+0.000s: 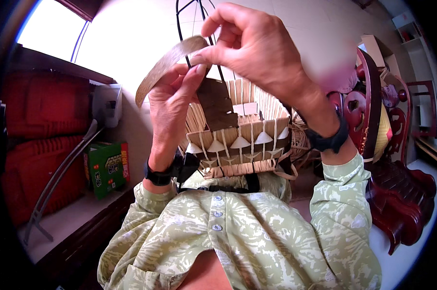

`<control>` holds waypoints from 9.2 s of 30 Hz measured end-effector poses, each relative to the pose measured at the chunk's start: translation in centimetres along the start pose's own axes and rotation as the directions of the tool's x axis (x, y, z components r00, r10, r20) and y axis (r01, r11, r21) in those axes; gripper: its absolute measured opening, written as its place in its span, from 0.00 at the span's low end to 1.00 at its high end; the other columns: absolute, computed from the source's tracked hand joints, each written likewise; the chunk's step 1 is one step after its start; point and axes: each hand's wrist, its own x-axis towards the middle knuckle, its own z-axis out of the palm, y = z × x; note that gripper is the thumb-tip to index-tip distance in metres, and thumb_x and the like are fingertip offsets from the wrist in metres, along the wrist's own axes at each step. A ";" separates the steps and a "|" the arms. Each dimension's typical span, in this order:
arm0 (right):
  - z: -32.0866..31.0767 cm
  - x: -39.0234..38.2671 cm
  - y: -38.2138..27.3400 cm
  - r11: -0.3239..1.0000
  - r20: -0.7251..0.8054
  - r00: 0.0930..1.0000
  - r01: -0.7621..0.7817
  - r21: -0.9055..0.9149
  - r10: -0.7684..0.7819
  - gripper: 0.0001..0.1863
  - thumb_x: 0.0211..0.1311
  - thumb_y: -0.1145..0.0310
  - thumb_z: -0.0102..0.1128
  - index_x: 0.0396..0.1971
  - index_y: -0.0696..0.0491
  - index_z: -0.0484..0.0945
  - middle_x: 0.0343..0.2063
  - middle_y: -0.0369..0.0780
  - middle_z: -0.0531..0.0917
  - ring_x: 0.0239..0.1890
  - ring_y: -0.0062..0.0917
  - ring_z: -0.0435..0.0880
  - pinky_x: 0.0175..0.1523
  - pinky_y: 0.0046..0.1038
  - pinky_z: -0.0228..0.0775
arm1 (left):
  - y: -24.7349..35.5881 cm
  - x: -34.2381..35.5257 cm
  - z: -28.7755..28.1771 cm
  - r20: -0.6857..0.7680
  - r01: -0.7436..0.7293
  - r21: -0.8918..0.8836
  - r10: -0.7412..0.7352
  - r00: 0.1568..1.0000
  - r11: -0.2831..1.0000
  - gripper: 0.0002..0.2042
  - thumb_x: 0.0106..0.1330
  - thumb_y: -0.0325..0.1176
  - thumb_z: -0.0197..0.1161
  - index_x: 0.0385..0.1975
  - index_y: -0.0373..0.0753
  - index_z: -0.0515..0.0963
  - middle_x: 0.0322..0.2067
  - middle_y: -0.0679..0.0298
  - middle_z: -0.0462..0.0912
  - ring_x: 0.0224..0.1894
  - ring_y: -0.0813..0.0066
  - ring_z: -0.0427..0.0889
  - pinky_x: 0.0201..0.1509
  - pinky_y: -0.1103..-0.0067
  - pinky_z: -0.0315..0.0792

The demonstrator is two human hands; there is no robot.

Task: The person weaves a basket by threading long strips of material through a circular frame, wrapping the strips around the frame and pulling them through existing weaves to secure them.

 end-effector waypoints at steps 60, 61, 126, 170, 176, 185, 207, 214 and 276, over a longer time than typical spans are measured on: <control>-6.5 -1.9 5.5 0.993 0.112 0.988 0.115 -0.035 -0.110 0.21 0.71 0.60 0.49 0.60 0.50 0.71 0.51 0.39 0.78 0.48 0.17 0.75 0.55 0.20 0.65 | 1.8 -0.7 0.3 0.225 0.085 0.154 -0.119 0.967 0.984 0.04 0.65 0.25 0.61 0.37 0.33 0.78 0.28 0.72 0.79 0.32 0.89 0.73 0.36 0.88 0.66; -4.7 -1.0 4.6 0.993 0.234 0.970 0.039 0.113 -0.064 0.19 0.70 0.61 0.50 0.57 0.50 0.72 0.48 0.37 0.79 0.46 0.15 0.75 0.52 0.18 0.66 | 1.9 -0.5 0.4 0.239 0.082 0.161 -0.119 0.964 0.984 0.04 0.65 0.25 0.61 0.37 0.33 0.78 0.28 0.72 0.79 0.32 0.89 0.73 0.36 0.88 0.66; -2.9 -6.9 5.2 0.983 0.153 0.987 0.071 -0.170 -0.044 0.12 0.62 0.62 0.61 0.39 0.54 0.81 0.32 0.39 0.83 0.36 0.25 0.81 0.43 0.25 0.70 | -1.7 -1.7 -1.5 0.353 -0.042 0.202 -0.033 0.935 0.979 0.03 0.61 0.23 0.65 0.32 0.34 0.78 0.25 0.74 0.80 0.28 0.93 0.73 0.31 0.90 0.68; 5.1 -13.3 0.6 0.883 -0.382 0.922 -0.229 -0.410 0.062 0.06 0.60 0.72 0.60 0.34 0.58 0.75 0.26 0.43 0.76 0.24 0.36 0.78 0.29 0.34 0.70 | -0.7 -1.6 -1.2 0.331 -0.212 0.193 0.139 0.933 0.958 0.05 0.65 0.24 0.60 0.35 0.31 0.73 0.25 0.71 0.78 0.28 0.91 0.72 0.32 0.88 0.69; 5.5 -11.0 0.9 0.850 -0.336 0.824 -0.290 0.439 0.455 0.10 0.57 0.69 0.68 0.34 0.59 0.80 0.25 0.33 0.83 0.27 0.10 0.76 0.32 0.15 0.69 | -1.0 -0.8 -1.1 0.386 -0.120 0.180 0.042 0.922 0.976 0.05 0.63 0.24 0.62 0.33 0.32 0.73 0.24 0.68 0.78 0.27 0.90 0.73 0.30 0.88 0.68; 6.1 -10.4 1.3 0.968 -0.417 0.874 -0.223 0.114 0.250 0.07 0.56 0.74 0.68 0.32 0.58 0.80 0.25 0.36 0.85 0.27 0.13 0.82 0.33 0.18 0.73 | -1.1 -1.1 -0.7 0.321 -0.270 0.231 0.189 0.928 0.935 0.11 0.61 0.20 0.59 0.43 0.33 0.71 0.33 0.62 0.83 0.32 0.85 0.79 0.34 0.86 0.73; 7.3 -9.8 1.5 0.943 -0.457 0.826 -0.270 0.196 0.331 0.08 0.56 0.74 0.66 0.25 0.59 0.75 0.18 0.34 0.77 0.18 0.12 0.72 0.24 0.17 0.63 | -5.7 9.1 -3.6 0.896 0.603 -0.195 -0.111 0.431 0.774 0.18 0.55 0.43 0.71 0.37 0.36 0.76 0.30 0.66 0.80 0.35 0.77 0.79 0.45 0.79 0.74; 6.9 -10.1 1.4 0.936 -0.390 0.852 -0.304 0.175 0.350 0.05 0.59 0.76 0.64 0.32 0.58 0.77 0.24 0.31 0.79 0.26 0.07 0.70 0.31 0.13 0.62 | -2.7 9.0 -4.8 0.902 0.566 -0.142 -0.130 0.412 0.812 0.31 0.44 0.56 0.76 0.29 0.33 0.70 0.13 0.69 0.75 0.07 0.88 0.69 0.10 0.92 0.59; 7.0 -11.1 2.6 0.937 -0.419 0.849 -0.225 0.266 0.322 0.11 0.56 0.69 0.66 0.33 0.61 0.81 0.21 0.41 0.82 0.21 0.22 0.80 0.27 0.26 0.70 | 6.4 0.0 -3.1 0.729 -0.752 0.619 0.191 0.657 0.226 0.14 0.56 0.30 0.68 0.42 0.40 0.79 0.35 0.64 0.83 0.43 0.70 0.80 0.68 0.64 0.51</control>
